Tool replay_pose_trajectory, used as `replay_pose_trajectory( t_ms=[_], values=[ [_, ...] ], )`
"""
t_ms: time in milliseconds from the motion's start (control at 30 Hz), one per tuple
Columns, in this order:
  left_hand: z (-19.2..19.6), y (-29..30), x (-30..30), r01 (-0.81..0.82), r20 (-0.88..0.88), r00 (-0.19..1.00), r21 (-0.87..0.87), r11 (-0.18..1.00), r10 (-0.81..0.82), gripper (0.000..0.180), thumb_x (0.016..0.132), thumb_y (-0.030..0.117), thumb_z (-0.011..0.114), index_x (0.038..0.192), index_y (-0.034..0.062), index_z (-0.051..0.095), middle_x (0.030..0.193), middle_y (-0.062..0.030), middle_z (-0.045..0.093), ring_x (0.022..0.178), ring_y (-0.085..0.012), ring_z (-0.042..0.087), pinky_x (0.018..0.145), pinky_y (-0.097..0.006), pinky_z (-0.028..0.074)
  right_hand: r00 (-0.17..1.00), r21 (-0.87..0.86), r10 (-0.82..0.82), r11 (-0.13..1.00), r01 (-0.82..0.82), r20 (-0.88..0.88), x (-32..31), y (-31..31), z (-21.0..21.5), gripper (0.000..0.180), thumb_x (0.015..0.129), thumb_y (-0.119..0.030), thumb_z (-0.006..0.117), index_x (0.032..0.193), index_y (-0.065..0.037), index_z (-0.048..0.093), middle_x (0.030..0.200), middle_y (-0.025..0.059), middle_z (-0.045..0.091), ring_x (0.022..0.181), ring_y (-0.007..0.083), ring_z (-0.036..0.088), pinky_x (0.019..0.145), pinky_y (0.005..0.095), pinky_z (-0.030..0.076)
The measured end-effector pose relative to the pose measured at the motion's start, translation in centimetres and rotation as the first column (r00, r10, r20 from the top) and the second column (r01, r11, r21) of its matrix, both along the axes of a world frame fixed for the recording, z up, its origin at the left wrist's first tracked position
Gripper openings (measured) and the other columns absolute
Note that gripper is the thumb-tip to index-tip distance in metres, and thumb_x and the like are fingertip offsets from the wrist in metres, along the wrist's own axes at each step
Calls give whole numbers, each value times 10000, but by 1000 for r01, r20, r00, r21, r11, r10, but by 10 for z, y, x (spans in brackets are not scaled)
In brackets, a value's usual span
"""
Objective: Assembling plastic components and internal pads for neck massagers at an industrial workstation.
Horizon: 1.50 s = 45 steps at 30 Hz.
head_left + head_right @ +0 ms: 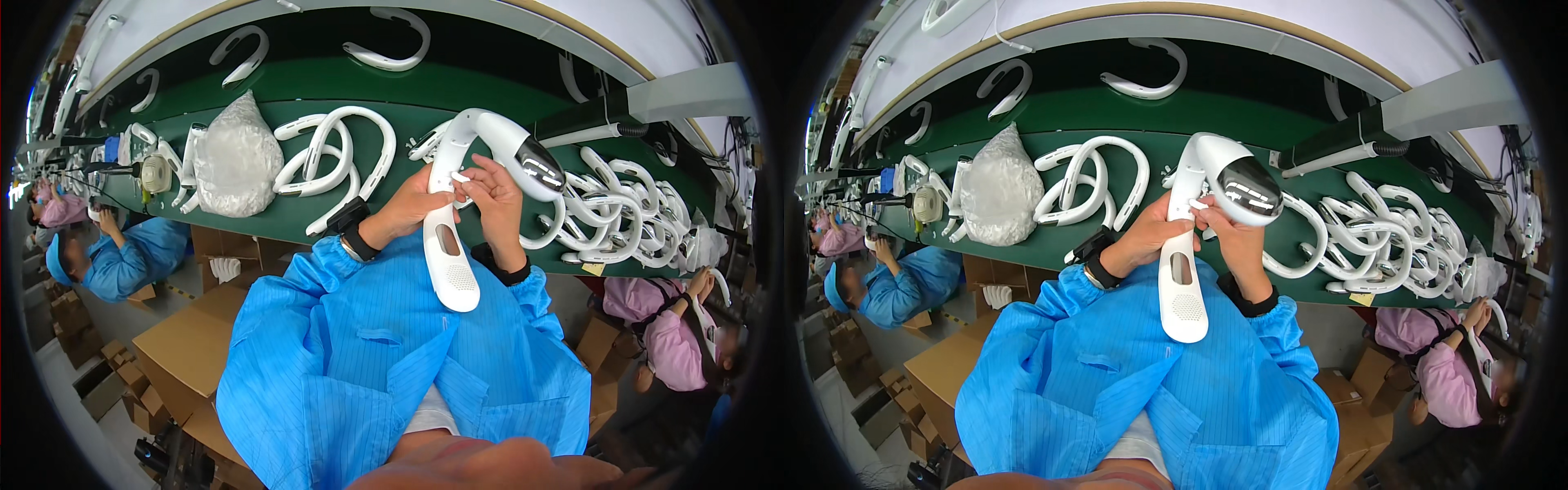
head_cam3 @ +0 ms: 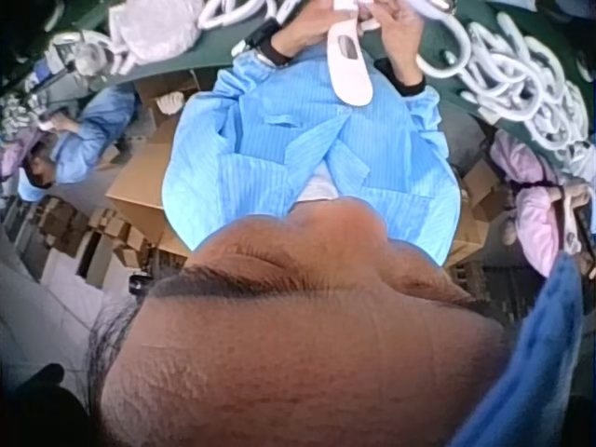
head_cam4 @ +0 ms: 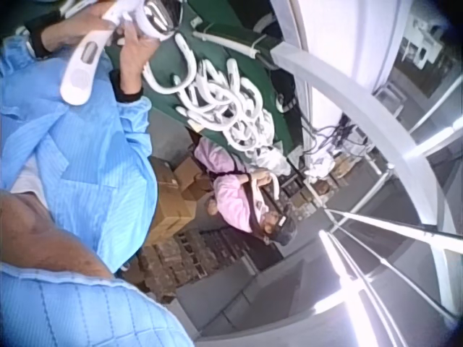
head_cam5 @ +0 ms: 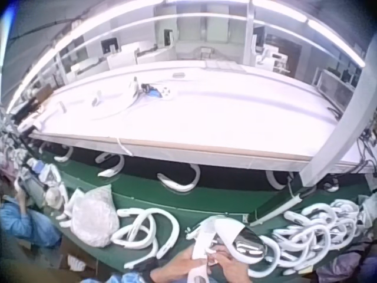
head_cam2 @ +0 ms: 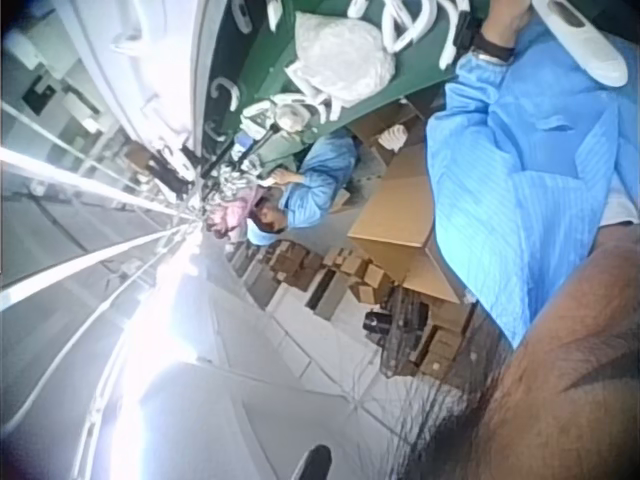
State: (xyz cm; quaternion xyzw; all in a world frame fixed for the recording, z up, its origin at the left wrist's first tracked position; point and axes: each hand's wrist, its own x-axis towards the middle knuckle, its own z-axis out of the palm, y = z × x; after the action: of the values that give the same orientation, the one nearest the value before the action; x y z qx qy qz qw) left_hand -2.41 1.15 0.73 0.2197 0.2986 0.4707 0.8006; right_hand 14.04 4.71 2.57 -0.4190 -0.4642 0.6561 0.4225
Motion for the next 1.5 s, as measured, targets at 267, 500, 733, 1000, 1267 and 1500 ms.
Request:
replay_pose_trajectory(
  t_ms=[267,500,733,1000,1267,1500],
  values=[
    [6,-3,-5,-4,14,1000,-28,1000,5,533,831,42,576,1314,56,352,1019,-97,567,746,-177,649,643,-295,558,946,422,-4,895,-141,324,-6,-3,0,132,755,34,655,868,-19,699,866,94,681,823,185,638,738,277,501],
    [4,-6,-7,27,40,999,61,998,-29,551,890,108,562,1369,69,292,1029,-105,577,746,-182,652,655,-307,562,902,638,-71,730,-243,425,-16,-6,15,164,663,56,661,812,-14,666,881,96,638,815,256,594,704,326,474],
    [4,-9,-6,-18,59,998,86,996,13,496,965,209,447,1402,80,252,1075,-123,570,739,-193,648,633,-302,558,904,591,-27,765,-256,426,-1,-13,-11,228,721,68,659,916,-51,671,950,100,619,839,269,589,732,348,471],
    [-37,-19,-7,-85,-41,994,290,953,101,656,802,112,707,1358,29,369,1299,-102,494,1187,-174,469,997,-322,394,918,732,-163,659,-171,361,-19,-9,35,218,666,75,664,854,-34,683,921,100,629,787,228,581,628,308,477],
    [19,-5,-15,51,-282,956,428,902,79,417,972,214,442,1332,34,330,1114,-110,550,846,-140,608,685,-275,517,959,236,-90,971,25,270,2,-27,-21,234,862,-124,631,1069,-24,585,924,48,600,826,105,550,664,278,460],
    [12,-4,-10,9,-206,977,311,950,58,455,937,159,518,1345,11,381,1228,-80,527,1101,-144,510,921,-293,424,999,-84,-1,996,-4,-52,-10,-30,0,249,866,-140,633,1075,-14,581,951,60,597,854,120,552,700,281,463]
  ],
)
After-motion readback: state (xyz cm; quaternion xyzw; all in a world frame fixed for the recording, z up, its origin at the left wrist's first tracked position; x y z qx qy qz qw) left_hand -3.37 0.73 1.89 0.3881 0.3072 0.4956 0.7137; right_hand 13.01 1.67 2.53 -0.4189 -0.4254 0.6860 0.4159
